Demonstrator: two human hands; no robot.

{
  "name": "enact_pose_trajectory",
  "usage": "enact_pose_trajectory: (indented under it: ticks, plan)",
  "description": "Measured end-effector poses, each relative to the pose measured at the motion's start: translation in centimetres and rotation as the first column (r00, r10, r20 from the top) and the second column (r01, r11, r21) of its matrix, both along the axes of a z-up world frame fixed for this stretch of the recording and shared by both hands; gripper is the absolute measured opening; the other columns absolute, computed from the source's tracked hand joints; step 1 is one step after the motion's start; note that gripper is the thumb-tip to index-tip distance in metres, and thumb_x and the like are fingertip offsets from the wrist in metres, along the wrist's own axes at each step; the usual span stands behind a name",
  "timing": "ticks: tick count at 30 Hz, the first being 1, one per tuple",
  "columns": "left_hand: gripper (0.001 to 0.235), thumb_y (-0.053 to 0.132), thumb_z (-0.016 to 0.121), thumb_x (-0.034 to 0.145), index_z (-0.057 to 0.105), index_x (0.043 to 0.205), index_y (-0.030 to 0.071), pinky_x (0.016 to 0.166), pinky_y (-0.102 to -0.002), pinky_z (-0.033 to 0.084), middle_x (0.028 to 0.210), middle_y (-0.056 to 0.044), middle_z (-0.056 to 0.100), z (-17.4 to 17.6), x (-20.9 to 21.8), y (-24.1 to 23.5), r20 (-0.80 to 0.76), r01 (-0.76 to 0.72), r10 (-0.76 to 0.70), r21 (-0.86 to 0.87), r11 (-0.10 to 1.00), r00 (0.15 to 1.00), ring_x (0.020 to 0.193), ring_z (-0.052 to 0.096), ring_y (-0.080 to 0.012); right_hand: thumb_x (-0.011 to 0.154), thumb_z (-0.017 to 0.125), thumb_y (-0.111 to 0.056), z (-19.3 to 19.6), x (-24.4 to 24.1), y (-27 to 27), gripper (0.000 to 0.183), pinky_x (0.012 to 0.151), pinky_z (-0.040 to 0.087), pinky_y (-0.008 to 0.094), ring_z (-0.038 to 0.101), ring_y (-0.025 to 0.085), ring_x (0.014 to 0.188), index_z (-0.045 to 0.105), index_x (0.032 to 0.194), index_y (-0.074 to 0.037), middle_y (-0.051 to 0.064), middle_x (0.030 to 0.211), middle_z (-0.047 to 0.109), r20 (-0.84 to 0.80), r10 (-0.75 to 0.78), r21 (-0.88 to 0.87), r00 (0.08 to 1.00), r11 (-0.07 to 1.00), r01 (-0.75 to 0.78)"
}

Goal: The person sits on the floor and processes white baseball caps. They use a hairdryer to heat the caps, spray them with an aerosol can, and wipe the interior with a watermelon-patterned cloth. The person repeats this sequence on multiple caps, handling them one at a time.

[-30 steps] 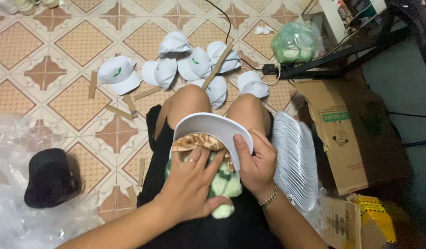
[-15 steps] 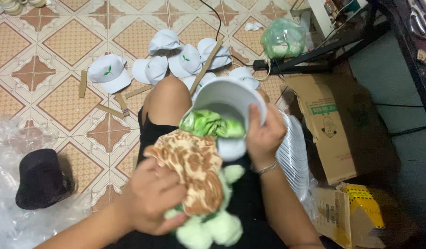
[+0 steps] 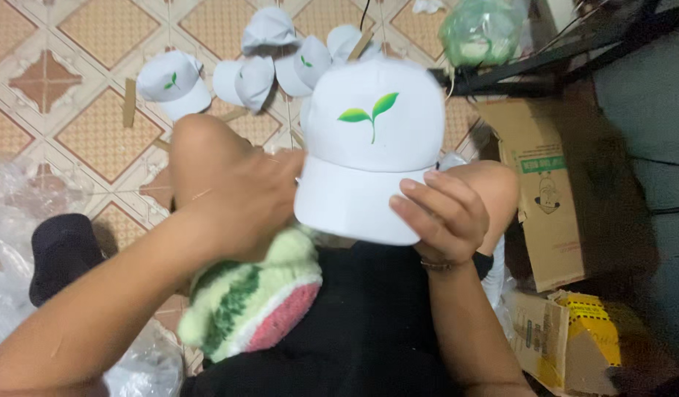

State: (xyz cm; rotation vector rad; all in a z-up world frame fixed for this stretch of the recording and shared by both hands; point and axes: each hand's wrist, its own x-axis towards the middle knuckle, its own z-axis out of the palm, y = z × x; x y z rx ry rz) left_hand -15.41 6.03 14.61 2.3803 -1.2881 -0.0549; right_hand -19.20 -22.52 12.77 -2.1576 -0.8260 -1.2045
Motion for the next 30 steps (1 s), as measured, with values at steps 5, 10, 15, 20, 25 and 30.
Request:
enact_pose_trajectory:
  ticks: [5, 10, 15, 20, 25, 30]
  plan:
    - [0.053, 0.014, 0.086, 0.073, 0.071, 0.123, 0.005, 0.104, -0.041, 0.055, 0.119, -0.013, 0.076, -5.3, 1.6, -1.3, -0.695, -0.177, -0.272, -0.501, 0.847, 0.665, 0.115, 0.071, -0.0289, 0.099, 0.069, -0.022, -3.1, 2.8, 1.9, 0.015, 0.102, 0.059, 0.036, 0.062, 0.027, 0.117, 0.074, 0.112, -0.014, 0.007, 0.127, 0.065, -0.058, 0.178, 0.185, 0.982, 0.969, -0.165]
    - [0.052, 0.003, 0.077, 0.074, 0.065, 0.124, -0.003, 0.092, -0.046, 0.053, 0.116, -0.016, 0.071, -10.5, 0.3, -0.1, -0.957, -0.845, -0.206, -0.278, 0.457, 0.203, 0.107, 0.065, -0.0311, 0.089, 0.071, -0.012, -6.9, 8.0, 4.9, 0.034, 0.098, 0.057, 0.038, 0.067, 0.033, 0.113, 0.069, 0.123, -0.007, 0.02, 0.127, 0.063, -0.376, 0.372, 0.196, 0.849, 0.927, -0.319]
    - [0.062, -0.001, 0.058, 0.076, 0.056, 0.138, -0.005, 0.111, -0.042, 0.047, 0.125, -0.016, 0.062, -11.7, 3.8, 3.8, -0.754, -0.796, -0.261, -0.542, -0.27, 0.603, 0.121, 0.06, -0.0339, 0.093, 0.069, -0.008, -16.9, 13.2, 7.9, 0.038, 0.095, 0.061, 0.035, 0.068, 0.027, 0.112, 0.063, 0.131, -0.004, 0.018, 0.124, 0.062, -0.637, 0.355, 0.45, 0.684, 0.892, -0.044]
    - [0.041, -0.003, 0.058, 0.079, 0.061, 0.118, -0.013, 0.104, -0.035, 0.049, 0.116, -0.022, 0.068, -10.4, 4.0, 6.1, -0.768, -0.669, 0.07, -0.595, -0.445, 0.636, 0.108, 0.064, -0.033, 0.096, 0.071, -0.011, -35.0, 16.6, 13.1, 0.015, 0.086, 0.058, 0.036, 0.071, 0.025, 0.095, 0.076, 0.108, -0.003, 0.015, 0.103, 0.074, -0.955, 0.119, 0.128, 0.272, 0.992, 0.012]
    - [0.04, -0.002, 0.056, 0.077, 0.06, 0.116, -0.015, 0.095, -0.036, 0.054, 0.118, -0.026, 0.07, -10.6, 3.0, 6.3, -0.84, -0.671, 0.386, -0.538, -0.511, 0.38, 0.101, 0.068, -0.0311, 0.086, 0.075, -0.014, -49.6, 16.9, 23.0, 0.026, 0.104, 0.048, 0.044, 0.073, 0.032, 0.097, 0.071, 0.107, 0.002, 0.019, 0.098, 0.078, -0.997, 0.029, 0.027, -0.073, 0.999, 0.039]
    - [0.059, 0.007, 0.053, 0.08, 0.049, 0.136, -0.009, 0.1, -0.036, 0.047, 0.136, -0.02, 0.062, -11.7, 0.5, 9.4, -0.988, -0.796, 0.146, -0.13, -0.591, 0.053, 0.116, 0.062, -0.025, 0.078, 0.084, -0.018, -53.6, 17.8, 28.4, 0.062, 0.099, 0.047, 0.048, 0.055, 0.046, 0.114, 0.054, 0.129, -0.001, 0.032, 0.123, 0.054, -0.945, -0.22, -0.268, -0.243, 0.946, 0.182]
